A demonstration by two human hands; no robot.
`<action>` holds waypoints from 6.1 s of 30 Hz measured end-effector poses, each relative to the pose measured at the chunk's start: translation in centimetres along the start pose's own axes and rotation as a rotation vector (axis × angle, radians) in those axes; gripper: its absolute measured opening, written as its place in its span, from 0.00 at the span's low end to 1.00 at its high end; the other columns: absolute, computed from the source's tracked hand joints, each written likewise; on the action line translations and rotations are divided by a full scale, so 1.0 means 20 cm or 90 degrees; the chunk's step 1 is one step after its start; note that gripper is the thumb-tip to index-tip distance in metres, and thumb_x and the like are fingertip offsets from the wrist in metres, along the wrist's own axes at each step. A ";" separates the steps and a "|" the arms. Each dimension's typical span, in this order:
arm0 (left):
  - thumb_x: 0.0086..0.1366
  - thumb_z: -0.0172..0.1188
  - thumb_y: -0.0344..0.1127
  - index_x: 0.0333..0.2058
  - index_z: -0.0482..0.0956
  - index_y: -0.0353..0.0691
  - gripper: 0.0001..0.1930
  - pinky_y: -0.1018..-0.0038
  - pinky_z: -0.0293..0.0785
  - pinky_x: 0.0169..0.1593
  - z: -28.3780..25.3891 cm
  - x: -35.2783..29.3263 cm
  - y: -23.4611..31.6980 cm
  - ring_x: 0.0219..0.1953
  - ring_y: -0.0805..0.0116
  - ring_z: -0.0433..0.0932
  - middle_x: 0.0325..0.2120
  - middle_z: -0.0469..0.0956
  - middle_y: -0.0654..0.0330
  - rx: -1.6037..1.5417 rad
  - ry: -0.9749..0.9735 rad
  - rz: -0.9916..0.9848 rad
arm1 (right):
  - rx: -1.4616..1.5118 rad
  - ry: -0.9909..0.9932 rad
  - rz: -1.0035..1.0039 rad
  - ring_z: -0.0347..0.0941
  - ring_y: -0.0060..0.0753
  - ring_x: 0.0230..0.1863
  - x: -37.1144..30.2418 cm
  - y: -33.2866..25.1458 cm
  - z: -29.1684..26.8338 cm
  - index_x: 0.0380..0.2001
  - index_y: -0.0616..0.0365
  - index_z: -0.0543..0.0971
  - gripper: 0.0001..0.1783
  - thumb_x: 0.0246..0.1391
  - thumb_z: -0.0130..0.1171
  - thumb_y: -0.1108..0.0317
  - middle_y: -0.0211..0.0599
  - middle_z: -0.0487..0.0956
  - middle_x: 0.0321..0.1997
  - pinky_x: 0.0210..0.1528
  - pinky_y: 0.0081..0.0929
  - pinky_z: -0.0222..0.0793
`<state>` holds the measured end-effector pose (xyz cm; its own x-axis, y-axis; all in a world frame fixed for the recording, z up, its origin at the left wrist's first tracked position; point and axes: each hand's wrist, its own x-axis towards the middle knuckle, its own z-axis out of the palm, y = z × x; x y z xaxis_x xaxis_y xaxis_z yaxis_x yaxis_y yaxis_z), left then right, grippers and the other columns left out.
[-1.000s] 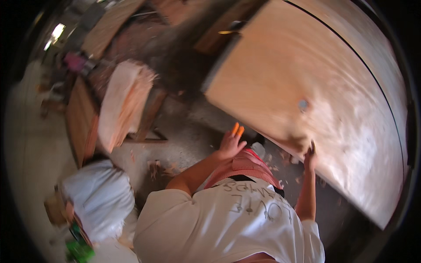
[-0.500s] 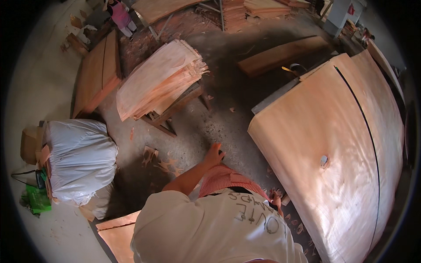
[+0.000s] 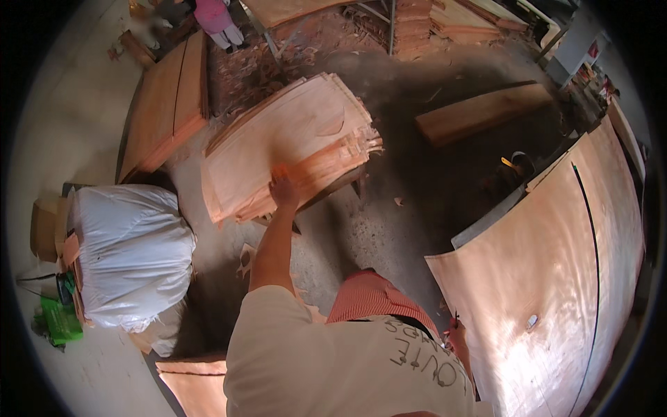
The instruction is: The person uses a utility knife and a long straightedge to cut large sheets of plywood on a workbench. They repeatedly position the straightedge, score the wood, and remove cut pieces, including a pre-cut decorative shape, while another worker is visible in the background.
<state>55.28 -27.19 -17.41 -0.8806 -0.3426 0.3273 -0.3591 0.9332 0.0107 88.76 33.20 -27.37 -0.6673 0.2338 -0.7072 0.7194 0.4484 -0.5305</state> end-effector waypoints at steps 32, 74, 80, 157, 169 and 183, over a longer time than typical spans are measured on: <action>0.56 0.51 0.40 0.33 0.71 0.43 0.10 0.64 0.70 0.25 0.04 0.30 -0.52 0.20 0.58 0.74 0.26 0.76 0.55 0.144 -0.051 0.238 | -0.189 -0.012 0.007 0.74 0.43 0.33 -0.50 0.15 0.24 0.35 0.54 0.75 0.14 0.49 0.47 0.59 0.45 0.77 0.28 0.33 0.35 0.68; 0.55 0.54 0.38 0.25 0.73 0.35 0.10 0.73 0.62 0.24 -1.12 0.15 1.62 0.17 0.66 0.66 0.15 0.70 0.55 -0.239 -0.663 0.818 | 0.720 0.378 -0.223 0.49 0.08 0.14 -0.69 -0.73 -0.06 0.51 0.58 0.65 0.27 0.51 0.51 0.54 0.21 0.70 0.22 0.16 0.09 0.43; 0.55 0.55 0.37 0.24 0.70 0.32 0.12 0.78 0.61 0.25 -0.78 -0.11 1.89 0.19 0.80 0.62 0.14 0.67 0.61 -0.289 -0.863 0.885 | 0.671 0.621 0.027 0.50 0.09 0.13 -0.86 -0.53 -0.10 0.36 0.58 0.71 0.11 0.54 0.50 0.62 0.16 0.58 0.11 0.15 0.12 0.42; 0.43 0.58 0.58 0.52 0.61 0.47 0.38 0.55 0.42 0.58 0.85 -0.55 0.68 0.58 0.64 0.52 0.55 0.57 0.63 -0.467 -0.212 0.587 | -0.672 -0.028 -0.586 0.68 0.33 0.27 0.86 -1.62 0.76 0.55 0.21 0.56 0.37 0.47 0.40 0.79 0.33 0.68 0.30 0.29 0.31 0.68; 0.57 0.47 0.41 0.52 0.62 0.44 0.24 0.60 0.43 0.60 0.45 -0.83 0.39 0.59 0.69 0.52 0.56 0.57 0.63 -0.546 -0.217 0.863 | -0.695 0.091 -0.111 0.72 0.38 0.36 -0.01 -1.32 0.97 0.57 0.34 0.55 0.35 0.46 0.40 0.80 0.40 0.68 0.45 0.33 0.31 0.71; 0.55 0.47 0.39 0.53 0.61 0.44 0.25 0.58 0.41 0.60 -0.22 -1.49 1.15 0.59 0.67 0.53 0.56 0.57 0.62 -0.508 -0.203 0.867 | -0.094 0.329 0.000 0.71 0.49 0.25 -0.84 -0.30 0.59 0.60 0.52 0.44 0.35 0.50 0.44 0.69 0.48 0.74 0.23 0.28 0.42 0.66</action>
<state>74.67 4.95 -22.70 -0.4560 0.8359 0.3056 0.8609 0.3273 0.3895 98.01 16.36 -17.77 -0.7025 0.6110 -0.3649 0.7090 0.5569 -0.4326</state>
